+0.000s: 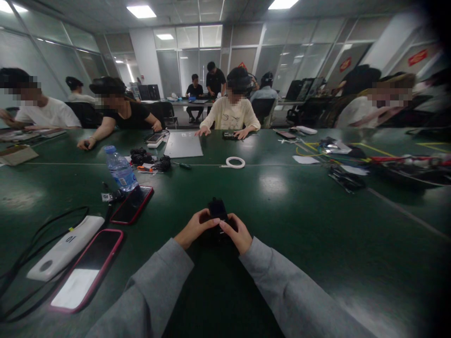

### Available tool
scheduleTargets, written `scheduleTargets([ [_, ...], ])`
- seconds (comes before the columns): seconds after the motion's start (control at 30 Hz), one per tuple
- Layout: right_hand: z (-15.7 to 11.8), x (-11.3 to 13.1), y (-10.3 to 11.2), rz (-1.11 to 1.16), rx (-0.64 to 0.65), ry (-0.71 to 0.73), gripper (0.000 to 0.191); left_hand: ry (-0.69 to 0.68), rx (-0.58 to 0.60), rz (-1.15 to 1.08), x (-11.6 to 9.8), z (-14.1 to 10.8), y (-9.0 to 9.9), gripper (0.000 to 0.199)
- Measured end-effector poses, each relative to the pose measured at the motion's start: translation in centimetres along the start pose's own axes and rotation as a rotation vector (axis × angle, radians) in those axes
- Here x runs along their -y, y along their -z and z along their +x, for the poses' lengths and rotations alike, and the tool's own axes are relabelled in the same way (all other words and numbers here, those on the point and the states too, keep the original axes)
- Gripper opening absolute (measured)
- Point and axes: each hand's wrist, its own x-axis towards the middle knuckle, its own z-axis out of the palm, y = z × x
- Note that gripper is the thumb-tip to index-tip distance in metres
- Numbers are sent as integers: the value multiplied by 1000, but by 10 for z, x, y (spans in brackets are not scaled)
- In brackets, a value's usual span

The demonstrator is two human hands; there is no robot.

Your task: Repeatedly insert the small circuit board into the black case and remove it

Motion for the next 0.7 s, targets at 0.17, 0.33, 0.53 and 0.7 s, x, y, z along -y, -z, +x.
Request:
scheduleTargets([
  [0.17, 0, 4, -1, 20, 14, -5, 42, -27, -5, -25, 2, 0, 1, 44],
  [0.33, -1, 3, -2, 31, 6, -6, 39, -29, -25, -22, 3, 0, 1, 44],
  [0.53, -2, 3, -3, 40, 0, -7, 39, -31, -24, -17, 4, 1, 0, 43],
  [0.7, -2, -1, -3, 79, 4, 0, 36, -7, -28, 5, 4, 4, 2, 46],
])
